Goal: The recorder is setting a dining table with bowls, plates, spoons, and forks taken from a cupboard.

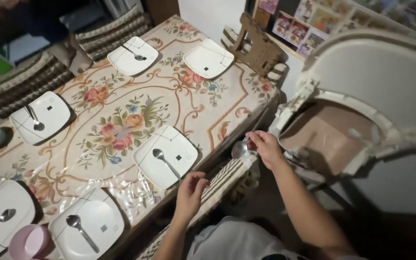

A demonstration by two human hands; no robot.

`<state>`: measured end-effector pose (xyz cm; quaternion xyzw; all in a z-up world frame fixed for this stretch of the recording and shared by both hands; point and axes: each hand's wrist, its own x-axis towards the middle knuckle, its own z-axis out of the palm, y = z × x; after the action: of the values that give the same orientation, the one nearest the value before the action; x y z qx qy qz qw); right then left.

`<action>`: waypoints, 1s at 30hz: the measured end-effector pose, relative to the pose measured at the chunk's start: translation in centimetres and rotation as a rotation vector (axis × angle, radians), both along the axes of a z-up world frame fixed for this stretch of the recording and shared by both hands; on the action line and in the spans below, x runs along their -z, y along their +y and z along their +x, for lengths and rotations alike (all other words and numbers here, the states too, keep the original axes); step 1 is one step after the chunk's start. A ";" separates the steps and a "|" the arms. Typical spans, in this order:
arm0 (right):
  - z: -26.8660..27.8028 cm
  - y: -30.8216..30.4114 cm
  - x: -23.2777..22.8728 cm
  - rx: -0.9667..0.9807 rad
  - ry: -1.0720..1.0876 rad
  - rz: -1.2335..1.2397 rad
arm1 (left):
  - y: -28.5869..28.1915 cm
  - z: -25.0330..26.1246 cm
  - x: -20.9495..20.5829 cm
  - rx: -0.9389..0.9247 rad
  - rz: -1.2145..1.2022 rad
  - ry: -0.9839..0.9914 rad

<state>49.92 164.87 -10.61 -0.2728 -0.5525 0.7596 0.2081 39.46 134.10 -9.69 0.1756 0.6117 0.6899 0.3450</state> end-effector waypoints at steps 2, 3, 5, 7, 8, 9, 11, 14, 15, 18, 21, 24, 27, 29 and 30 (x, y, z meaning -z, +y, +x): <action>-2.5 2.8 0.6 -0.001 -0.048 -0.027 | 2.2 -0.9 -2.3 -0.019 -0.006 -0.014; -4.0 4.3 0.8 0.011 -0.087 -0.049 | 3.5 -1.7 -3.5 -0.024 -0.008 -0.019; -6.2 6.7 1.7 -0.014 -0.108 -0.066 | 4.7 -2.2 -4.4 -0.043 -0.072 -0.027; -9.2 9.8 3.3 -0.041 -0.124 -0.075 | 6.1 -3.0 -4.3 -0.063 -0.128 -0.032; -10.8 11.5 4.5 -0.040 -0.121 -0.131 | 6.7 -3.1 -3.7 -0.088 -0.170 -0.017; -12.4 13.3 5.8 -0.038 -0.119 -0.188 | 7.3 -3.3 -3.1 -0.112 -0.212 -0.002; -16.3 16.8 7.7 -0.101 -0.053 -0.205 | 8.5 -4.2 -1.0 -0.188 -0.205 -0.032; -21.3 21.2 9.7 -0.156 -0.061 -0.273 | 9.7 -2.2 2.3 -0.343 -0.195 -0.087; -24.0 22.7 9.9 -0.143 -0.100 -0.311 | 10.4 -1.8 3.1 -0.416 -0.185 -0.077; -31.9 27.4 15.0 -0.181 -0.210 -0.348 | 13.0 -1.1 5.8 -0.575 -0.212 -0.095; -37.9 30.4 18.0 -0.194 -0.227 -0.329 | 16.4 -0.8 6.6 -0.652 -0.202 -0.204; -42.0 31.7 17.4 -0.172 -0.404 -0.318 | 18.3 -1.2 6.7 -0.650 -0.273 -0.287; -44.3 32.4 18.6 -0.162 -0.399 -0.358 | 20.0 -2.2 5.1 -0.670 -0.381 -0.304; -45.9 33.0 19.2 -0.154 -0.441 -0.372 | 20.7 -3.2 4.4 -0.707 -0.382 -0.284; -46.0 33.4 19.5 -0.123 -0.489 -0.384 | 21.0 -3.4 4.0 -0.723 -0.384 -0.268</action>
<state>3.90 198.28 -30.14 -0.4477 -0.4480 0.7732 -0.0325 36.09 155.14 -13.73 -0.2087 0.7009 0.6568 0.1840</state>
